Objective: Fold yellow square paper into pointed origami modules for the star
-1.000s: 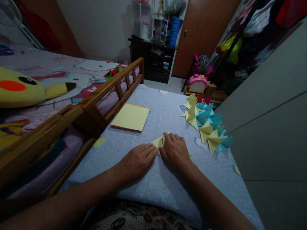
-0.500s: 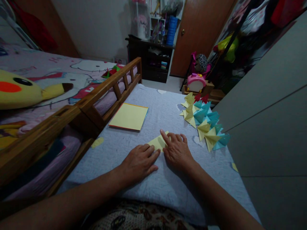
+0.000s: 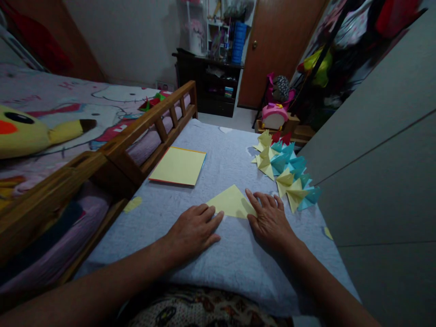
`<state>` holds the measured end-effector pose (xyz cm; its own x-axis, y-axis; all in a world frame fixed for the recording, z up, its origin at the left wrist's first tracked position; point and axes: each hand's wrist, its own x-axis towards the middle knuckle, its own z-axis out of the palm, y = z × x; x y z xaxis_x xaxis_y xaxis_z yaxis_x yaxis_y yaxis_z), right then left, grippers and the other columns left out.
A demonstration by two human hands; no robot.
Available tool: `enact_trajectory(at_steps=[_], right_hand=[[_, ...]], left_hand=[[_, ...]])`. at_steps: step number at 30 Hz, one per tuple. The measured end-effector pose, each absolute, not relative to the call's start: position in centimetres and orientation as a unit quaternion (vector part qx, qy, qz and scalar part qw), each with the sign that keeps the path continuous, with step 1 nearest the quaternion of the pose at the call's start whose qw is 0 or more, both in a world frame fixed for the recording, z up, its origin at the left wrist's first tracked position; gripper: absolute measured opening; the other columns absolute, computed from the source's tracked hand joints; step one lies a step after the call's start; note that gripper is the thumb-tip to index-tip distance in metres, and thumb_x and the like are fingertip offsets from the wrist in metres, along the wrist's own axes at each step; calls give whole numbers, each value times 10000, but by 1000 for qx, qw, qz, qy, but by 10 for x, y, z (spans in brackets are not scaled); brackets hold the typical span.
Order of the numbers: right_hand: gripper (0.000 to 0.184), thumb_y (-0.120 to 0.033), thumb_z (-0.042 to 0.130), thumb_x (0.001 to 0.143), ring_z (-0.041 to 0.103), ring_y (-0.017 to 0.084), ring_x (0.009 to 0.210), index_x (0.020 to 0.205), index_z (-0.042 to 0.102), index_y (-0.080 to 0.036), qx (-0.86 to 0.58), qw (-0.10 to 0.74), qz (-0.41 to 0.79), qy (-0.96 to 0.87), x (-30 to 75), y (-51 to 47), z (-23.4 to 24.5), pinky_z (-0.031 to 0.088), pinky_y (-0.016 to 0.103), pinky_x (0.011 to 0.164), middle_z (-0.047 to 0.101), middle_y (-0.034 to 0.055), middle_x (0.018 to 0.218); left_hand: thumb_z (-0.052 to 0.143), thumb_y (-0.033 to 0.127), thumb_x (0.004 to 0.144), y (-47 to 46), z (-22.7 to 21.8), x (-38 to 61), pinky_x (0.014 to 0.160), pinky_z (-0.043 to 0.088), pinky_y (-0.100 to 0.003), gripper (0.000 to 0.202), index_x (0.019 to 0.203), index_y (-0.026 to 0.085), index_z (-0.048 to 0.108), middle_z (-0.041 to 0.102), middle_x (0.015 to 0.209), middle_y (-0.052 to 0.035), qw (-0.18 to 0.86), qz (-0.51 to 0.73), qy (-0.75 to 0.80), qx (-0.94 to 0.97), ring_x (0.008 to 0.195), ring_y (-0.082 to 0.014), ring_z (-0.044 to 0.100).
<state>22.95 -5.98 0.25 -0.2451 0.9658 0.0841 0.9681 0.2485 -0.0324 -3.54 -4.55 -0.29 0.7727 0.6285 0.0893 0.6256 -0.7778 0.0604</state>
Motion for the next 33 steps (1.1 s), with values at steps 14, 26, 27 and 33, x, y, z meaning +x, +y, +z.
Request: enact_trajectory(at_steps=[14,26,27,33], right_hand=[[748,-242,492,913,453,315,1306,1603,204,-238,-631,100,2,-769,279,-77,-17,349,541,1096,500,139,1455],[520,-89,412,898,525,224,1290,1401,509,-172,-500,204,138,-830,231,-79,26,448,443,1081,576,140,1399],[517,-72,420,884,530,220,1281,1381,530,-166,-481,186,149,-843,219,-78,26,456,432,1070,589,135,1389],[429,-102,521,893,558,238,1130,1316,585,-132,-476,121,101,-865,185,-76,15,496,407,979,645,131,1265]], left_hand=[[582,402,971,-46,-3,-37,926,455,-412,466,1375,182,507,617,1240,-102,6,55,332,942,1107,-284,542],[614,367,951,-45,6,-21,1010,421,-439,385,1283,183,551,613,1291,-96,-4,67,318,946,1175,-288,526],[611,354,953,-44,5,-17,1024,420,-435,382,1282,170,550,613,1298,-100,-3,73,307,949,1186,-285,526],[612,310,940,-43,-5,-15,977,481,-411,316,1204,138,590,668,1179,-100,10,88,300,950,1091,-266,589]])
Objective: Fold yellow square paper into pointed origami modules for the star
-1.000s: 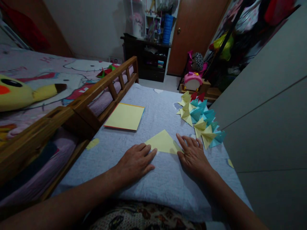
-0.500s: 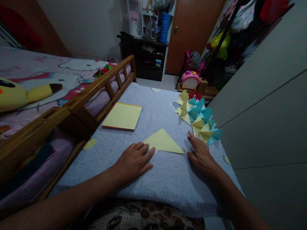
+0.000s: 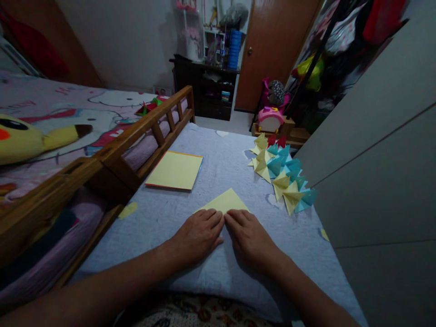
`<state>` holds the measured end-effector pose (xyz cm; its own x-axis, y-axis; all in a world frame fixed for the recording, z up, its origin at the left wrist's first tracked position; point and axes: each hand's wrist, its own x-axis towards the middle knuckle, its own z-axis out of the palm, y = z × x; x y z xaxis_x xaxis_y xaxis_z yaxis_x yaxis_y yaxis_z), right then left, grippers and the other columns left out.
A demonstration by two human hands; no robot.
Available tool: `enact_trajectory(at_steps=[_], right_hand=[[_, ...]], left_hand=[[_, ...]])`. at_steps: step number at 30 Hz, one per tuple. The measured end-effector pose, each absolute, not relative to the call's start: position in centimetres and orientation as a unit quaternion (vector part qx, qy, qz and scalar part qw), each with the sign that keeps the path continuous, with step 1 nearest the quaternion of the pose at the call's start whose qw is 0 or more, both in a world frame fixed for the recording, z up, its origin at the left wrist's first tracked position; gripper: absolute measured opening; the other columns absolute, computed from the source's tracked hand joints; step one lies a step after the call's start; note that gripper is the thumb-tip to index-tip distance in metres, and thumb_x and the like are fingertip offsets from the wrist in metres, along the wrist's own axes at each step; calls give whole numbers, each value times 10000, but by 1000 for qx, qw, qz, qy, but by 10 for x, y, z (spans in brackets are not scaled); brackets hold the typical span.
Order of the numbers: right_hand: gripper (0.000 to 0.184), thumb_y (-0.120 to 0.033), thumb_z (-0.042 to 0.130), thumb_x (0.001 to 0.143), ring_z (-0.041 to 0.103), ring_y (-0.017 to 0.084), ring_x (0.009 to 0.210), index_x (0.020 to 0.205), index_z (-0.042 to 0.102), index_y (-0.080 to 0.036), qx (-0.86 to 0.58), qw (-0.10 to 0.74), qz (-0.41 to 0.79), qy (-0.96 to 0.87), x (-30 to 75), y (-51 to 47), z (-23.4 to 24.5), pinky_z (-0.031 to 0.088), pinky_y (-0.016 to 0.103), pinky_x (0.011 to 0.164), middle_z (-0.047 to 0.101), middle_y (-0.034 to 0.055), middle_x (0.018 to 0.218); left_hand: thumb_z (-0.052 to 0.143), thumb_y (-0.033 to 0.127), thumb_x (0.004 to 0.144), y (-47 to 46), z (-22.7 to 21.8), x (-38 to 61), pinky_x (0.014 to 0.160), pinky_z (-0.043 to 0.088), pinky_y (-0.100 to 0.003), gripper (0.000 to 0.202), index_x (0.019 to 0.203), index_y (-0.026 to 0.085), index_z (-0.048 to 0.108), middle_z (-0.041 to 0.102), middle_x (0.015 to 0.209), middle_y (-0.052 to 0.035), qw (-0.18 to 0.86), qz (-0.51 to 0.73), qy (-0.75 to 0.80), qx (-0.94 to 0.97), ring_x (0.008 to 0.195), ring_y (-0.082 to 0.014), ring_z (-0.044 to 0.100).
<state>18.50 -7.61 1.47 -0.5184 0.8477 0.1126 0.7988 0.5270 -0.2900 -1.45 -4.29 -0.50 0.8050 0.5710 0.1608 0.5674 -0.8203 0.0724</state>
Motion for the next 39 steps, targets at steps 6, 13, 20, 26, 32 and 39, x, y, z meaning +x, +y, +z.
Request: enact_trajectory(at_steps=[6,13,20,26,32,39], right_hand=[[348,-138,525,938,577,239,1108,1272,620,-130,-497,105,43,-860,208,-90,10,503,401,982,658,131,1234],[373,-161,532,928,587,270,1143,1288,632,-158,-527,92,-34,-844,252,-112,-1,501,441,982,669,123,1272],[290,-171,554,918,614,284,1052,1172,695,-161,-532,77,-74,-840,262,-114,7,500,446,907,698,122,1203],[319,-102,490,924,596,247,973,1190,661,-142,-533,130,-39,-835,229,-99,19,491,399,855,689,129,1109],[357,-178,561,935,561,243,1003,1290,596,-186,-492,106,52,-863,189,-82,10,467,380,879,657,107,1159],[324,-185,562,948,560,265,1042,1268,614,-196,-518,78,39,-851,219,-93,9,454,408,890,656,102,1190]], left_hand=[[592,220,925,-51,-10,-43,953,517,-420,354,1258,101,562,668,1216,-129,-15,94,338,936,1103,-278,611],[527,253,956,-61,-12,-66,883,530,-426,299,1215,120,595,686,1148,-134,-40,102,391,914,1030,-282,634],[552,274,949,-56,-3,-67,811,518,-439,248,1130,126,635,682,1081,-137,-20,66,407,911,967,-290,616],[492,314,989,-50,3,-46,964,459,-484,296,1214,155,600,631,1239,-151,-31,105,386,916,1156,-317,545],[611,416,950,-47,-6,-23,1066,407,-452,492,1362,167,511,607,1327,-100,-6,91,300,950,1232,-292,514],[572,347,967,-48,-3,-38,932,505,-435,365,1258,127,581,660,1251,-128,-17,81,330,940,1154,-297,587]])
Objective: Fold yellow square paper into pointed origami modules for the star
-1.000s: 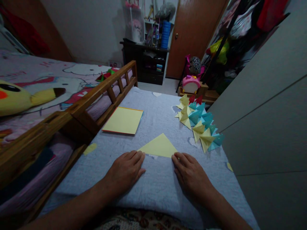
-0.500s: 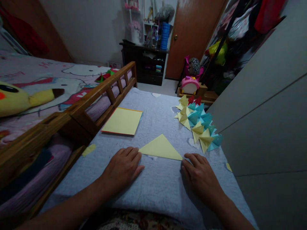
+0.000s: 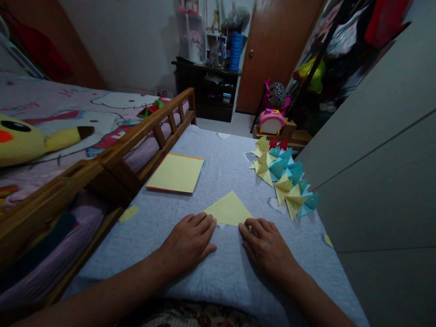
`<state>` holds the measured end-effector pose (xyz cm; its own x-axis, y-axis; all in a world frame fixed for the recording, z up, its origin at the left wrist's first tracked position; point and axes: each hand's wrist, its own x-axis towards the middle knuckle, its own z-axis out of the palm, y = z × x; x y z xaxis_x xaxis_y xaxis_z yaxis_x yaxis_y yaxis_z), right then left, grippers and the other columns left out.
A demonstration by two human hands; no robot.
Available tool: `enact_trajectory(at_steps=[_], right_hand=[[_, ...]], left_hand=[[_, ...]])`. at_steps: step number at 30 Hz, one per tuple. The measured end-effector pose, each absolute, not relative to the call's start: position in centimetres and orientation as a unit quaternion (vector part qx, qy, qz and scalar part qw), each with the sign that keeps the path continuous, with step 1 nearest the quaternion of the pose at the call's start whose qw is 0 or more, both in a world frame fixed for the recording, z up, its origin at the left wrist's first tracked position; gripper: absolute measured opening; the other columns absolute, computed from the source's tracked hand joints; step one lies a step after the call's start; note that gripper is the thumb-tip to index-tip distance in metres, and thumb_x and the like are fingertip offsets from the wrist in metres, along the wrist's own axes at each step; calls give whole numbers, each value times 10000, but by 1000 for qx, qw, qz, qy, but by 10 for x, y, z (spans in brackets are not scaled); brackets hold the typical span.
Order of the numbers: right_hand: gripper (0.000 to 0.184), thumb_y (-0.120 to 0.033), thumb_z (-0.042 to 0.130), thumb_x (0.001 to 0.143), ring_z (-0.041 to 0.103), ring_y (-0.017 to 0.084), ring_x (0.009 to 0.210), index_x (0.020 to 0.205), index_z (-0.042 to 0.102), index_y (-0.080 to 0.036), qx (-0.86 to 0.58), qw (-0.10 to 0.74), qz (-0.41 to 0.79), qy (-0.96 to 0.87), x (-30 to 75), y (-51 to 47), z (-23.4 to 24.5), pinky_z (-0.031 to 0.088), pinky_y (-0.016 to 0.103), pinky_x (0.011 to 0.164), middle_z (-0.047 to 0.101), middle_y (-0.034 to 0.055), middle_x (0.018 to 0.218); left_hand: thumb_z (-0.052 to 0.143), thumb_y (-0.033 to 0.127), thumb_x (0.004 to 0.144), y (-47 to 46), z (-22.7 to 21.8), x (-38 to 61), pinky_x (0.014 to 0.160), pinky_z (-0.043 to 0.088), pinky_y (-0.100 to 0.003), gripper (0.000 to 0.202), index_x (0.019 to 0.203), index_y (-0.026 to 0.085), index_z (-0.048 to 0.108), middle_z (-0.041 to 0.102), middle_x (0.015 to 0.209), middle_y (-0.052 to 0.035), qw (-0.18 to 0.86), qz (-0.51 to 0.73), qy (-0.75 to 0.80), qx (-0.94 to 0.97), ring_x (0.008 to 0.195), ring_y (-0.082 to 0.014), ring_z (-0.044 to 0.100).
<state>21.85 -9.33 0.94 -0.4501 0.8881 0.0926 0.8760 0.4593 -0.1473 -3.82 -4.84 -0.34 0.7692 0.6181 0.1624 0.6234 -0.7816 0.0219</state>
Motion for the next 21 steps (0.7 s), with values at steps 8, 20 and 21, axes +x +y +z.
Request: enact_trajectory(at_steps=[8,20,21], right_hand=[[298,-166,567,933,597,271,1021,1214,657,-210,-536,93,-20,-839,263,-113,8,466,411,855,676,110,1183],[157,-224,585,927,649,256,962,1052,660,-165,-653,51,92,-750,227,-61,38,468,346,811,685,107,1023],[157,-233,596,921,649,256,958,1053,648,-163,-659,53,93,-744,222,-55,37,464,340,799,684,107,1025]], left_hand=[[554,256,947,-54,-15,-66,869,548,-447,324,1221,88,600,668,1212,-180,52,-120,-373,-919,1097,-311,626],[645,256,884,-23,10,-39,974,526,-475,433,1285,120,555,644,1256,-165,-55,-145,-410,-899,1153,-315,601],[673,270,864,-19,11,-33,985,517,-477,478,1298,119,541,626,1282,-171,-60,-143,-414,-897,1176,-325,583]])
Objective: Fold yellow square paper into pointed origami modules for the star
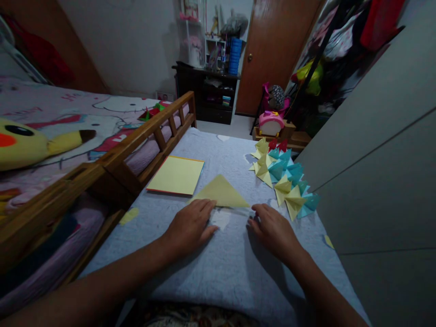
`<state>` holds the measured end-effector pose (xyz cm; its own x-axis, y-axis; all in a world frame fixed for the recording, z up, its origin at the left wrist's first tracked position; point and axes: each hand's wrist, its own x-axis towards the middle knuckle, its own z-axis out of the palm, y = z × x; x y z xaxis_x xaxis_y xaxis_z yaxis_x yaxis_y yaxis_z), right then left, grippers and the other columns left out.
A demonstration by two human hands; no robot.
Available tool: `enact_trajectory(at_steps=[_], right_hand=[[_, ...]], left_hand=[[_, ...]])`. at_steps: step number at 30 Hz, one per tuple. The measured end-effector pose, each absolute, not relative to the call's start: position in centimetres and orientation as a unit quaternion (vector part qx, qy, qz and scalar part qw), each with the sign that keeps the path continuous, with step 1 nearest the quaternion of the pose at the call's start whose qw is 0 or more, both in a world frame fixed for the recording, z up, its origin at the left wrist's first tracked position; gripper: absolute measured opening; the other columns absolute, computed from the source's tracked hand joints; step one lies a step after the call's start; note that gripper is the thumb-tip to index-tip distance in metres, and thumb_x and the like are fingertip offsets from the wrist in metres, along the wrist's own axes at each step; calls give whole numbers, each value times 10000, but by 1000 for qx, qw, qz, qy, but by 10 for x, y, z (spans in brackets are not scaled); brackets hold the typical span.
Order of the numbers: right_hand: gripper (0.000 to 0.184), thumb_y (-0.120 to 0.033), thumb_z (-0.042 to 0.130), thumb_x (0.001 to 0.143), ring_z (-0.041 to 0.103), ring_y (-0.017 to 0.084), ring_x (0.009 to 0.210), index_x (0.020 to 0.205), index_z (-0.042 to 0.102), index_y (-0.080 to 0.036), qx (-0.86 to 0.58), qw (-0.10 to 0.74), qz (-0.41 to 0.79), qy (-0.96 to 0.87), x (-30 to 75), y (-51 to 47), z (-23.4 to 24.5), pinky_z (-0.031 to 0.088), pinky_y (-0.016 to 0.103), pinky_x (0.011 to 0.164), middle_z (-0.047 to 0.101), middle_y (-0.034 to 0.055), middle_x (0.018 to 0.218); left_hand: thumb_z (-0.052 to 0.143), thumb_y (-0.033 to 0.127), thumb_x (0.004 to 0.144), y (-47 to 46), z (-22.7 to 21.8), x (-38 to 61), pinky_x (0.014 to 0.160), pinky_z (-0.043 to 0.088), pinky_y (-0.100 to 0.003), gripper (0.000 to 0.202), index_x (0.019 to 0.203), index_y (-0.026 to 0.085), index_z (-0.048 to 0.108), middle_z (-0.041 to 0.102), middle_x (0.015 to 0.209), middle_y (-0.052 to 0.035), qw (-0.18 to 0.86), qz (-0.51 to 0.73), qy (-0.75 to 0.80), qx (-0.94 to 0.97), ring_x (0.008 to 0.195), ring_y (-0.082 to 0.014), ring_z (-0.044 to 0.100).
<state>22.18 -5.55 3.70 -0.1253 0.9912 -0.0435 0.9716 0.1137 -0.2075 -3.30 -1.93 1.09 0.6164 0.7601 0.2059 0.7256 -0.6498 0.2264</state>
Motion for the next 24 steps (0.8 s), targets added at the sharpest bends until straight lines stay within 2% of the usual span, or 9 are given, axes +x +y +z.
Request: enact_trajectory(at_steps=[2,4,6,8,11,14,18,24], right_hand=[[104,-245,584,928,644,251,914,977,635,-169,-672,55,83,-734,216,-45,32,451,335,758,678,100,978],[103,-251,564,931,630,251,864,880,619,-181,-684,56,71,-724,215,-38,24,437,338,728,663,97,914],[102,-253,560,922,612,250,846,866,606,-181,-692,82,65,-714,218,-34,16,435,342,732,645,97,887],[125,-256,593,894,598,251,890,978,605,-164,-680,149,76,-714,221,-32,7,446,349,788,638,102,937],[293,-270,638,866,576,257,949,1132,594,-155,-635,219,120,-732,221,-32,-2,452,376,859,633,105,1004],[199,-247,685,822,550,266,957,1010,645,-193,-612,225,147,-744,214,-33,-6,448,401,862,621,93,998],[165,-144,702,752,524,266,979,874,614,-214,-599,251,176,-740,208,-34,-7,443,416,883,609,77,1004],[129,-120,613,798,535,232,949,796,539,-227,-527,329,243,-744,213,-36,-1,451,390,860,587,47,940]], left_hand=[[691,278,851,-13,13,-22,944,527,-471,440,1246,131,565,630,1223,-157,65,129,431,891,1130,-326,585],[666,276,873,-9,15,-14,886,538,-459,246,1074,146,612,634,1093,-126,69,110,438,890,1027,-307,599],[659,256,870,-5,14,-11,869,536,-449,186,1014,154,603,614,1052,-110,64,119,447,884,990,-295,590],[678,248,847,-1,9,-12,940,508,-474,329,1141,153,564,589,1142,-124,47,162,458,873,1067,-312,562],[709,285,822,6,-6,-16,1103,384,-555,728,1441,156,348,458,1413,-187,29,235,453,860,1317,-387,418],[715,290,814,12,-19,-18,1127,357,-572,925,1541,178,155,414,1479,-205,66,246,427,868,1359,-395,400],[715,225,794,12,-22,-16,1101,396,-569,1000,1568,228,83,434,1484,-190,117,253,404,871,1327,-378,456],[628,85,814,7,-5,-13,1045,470,-537,922,1565,289,133,524,1373,-126,127,340,379,851,1226,-315,531]])
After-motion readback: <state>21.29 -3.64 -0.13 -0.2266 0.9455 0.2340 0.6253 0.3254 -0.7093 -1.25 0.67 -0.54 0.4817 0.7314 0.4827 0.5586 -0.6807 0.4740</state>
